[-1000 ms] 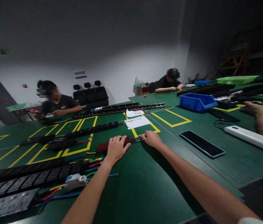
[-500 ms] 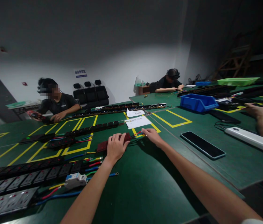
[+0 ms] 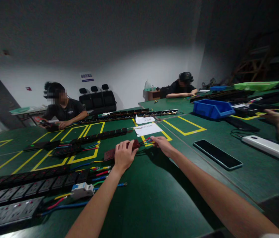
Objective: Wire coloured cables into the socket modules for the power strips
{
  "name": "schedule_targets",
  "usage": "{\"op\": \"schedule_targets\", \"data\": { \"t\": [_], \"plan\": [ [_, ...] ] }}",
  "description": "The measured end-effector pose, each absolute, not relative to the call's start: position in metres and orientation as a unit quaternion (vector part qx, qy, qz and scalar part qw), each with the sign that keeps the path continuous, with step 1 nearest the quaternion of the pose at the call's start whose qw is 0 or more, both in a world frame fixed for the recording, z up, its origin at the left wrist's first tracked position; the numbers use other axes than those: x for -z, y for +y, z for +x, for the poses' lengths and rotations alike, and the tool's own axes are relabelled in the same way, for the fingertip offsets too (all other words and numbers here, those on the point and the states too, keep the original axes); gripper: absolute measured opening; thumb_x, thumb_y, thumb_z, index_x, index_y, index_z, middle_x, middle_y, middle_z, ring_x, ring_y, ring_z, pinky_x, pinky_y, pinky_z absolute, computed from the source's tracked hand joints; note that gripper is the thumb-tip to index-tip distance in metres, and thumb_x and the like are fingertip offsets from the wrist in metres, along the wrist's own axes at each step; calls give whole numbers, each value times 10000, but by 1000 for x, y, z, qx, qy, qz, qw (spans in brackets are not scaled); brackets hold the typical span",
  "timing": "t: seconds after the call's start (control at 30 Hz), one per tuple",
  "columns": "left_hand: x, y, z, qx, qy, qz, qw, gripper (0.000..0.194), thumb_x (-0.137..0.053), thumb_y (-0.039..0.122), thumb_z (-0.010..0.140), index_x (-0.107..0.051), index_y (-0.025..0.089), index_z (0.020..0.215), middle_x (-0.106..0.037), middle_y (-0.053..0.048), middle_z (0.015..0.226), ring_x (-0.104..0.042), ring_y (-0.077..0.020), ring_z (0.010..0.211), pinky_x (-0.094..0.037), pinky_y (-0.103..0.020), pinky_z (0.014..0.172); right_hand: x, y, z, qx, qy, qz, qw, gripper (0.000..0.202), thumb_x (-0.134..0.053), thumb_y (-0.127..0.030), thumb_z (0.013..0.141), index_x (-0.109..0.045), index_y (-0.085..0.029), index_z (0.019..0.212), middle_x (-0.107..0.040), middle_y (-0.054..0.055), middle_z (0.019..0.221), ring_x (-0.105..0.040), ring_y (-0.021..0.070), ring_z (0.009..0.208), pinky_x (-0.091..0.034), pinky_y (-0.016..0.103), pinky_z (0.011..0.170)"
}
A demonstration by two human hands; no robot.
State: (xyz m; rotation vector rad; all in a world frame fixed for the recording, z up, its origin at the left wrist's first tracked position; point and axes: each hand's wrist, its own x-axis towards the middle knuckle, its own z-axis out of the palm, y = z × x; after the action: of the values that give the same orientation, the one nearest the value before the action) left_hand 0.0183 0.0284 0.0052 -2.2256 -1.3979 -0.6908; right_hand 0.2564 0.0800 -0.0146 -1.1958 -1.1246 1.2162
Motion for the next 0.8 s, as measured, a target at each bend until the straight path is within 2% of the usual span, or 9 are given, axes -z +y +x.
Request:
{"op": "schedule_targets", "data": {
  "t": [0.13, 0.23, 0.37, 0.53, 0.67, 0.8],
  "plan": [
    [-5, 28, 19, 261, -506, -794, 215, 484, -424, 518, 1001, -536, 209, 1357, -616, -127, 1229, -547, -281, 1118, -406, -450, 947, 16, 81, 249, -586, -383, -439, 563, 258, -793, -367, 757, -683, -136, 725, -652, 48, 689, -493, 97, 542, -351, 219, 470],
    [-4, 27, 19, 266, -503, -794, 211, 482, -427, 519, 999, -541, 212, 1353, -616, -127, 1225, -547, -281, 1119, -408, -453, 949, 15, 79, 248, -581, -371, -454, 564, 241, -781, -352, 771, -679, -138, 727, -637, 49, 668, -476, 94, 526, -313, 210, 429],
    [-4, 26, 19, 262, -501, -800, 203, 477, -429, 514, 998, -549, 205, 1341, -616, -126, 1216, -546, -279, 1100, -409, -452, 936, 15, 76, 252, -521, -424, -499, 548, 333, -759, -462, 769, -721, -133, 801, -669, 76, 757, -479, 100, 545, -264, 210, 413],
    [-5, 24, 20, 249, -486, -816, 188, 468, -433, 513, 996, -552, 207, 1330, -618, -118, 1208, -544, -273, 1094, -406, -442, 923, 17, 73, 254, -432, -511, -543, 507, 456, -714, -584, 729, -749, -133, 788, -662, 65, 741, -485, 123, 586, -298, 231, 472],
    [-6, 23, 21, 244, -476, -826, 174, 453, -432, 515, 998, -556, 216, 1316, -621, -107, 1195, -545, -266, 1087, -402, -431, 917, 23, 73, 251, -357, -547, -556, 513, 431, -695, -563, 696, -730, -134, 717, -623, 38, 622, -478, 140, 567, -323, 264, 518],
    [-5, 23, 22, 240, -480, -827, 167, 448, -448, 516, 992, -559, 216, 1305, -627, -104, 1177, -547, -266, 1072, -403, -425, 904, 32, 79, 249, -298, -576, -549, 527, 408, -667, -544, 710, -723, -139, 707, -661, 57, 652, -529, 166, 595, -346, 280, 551]
  ]
}}
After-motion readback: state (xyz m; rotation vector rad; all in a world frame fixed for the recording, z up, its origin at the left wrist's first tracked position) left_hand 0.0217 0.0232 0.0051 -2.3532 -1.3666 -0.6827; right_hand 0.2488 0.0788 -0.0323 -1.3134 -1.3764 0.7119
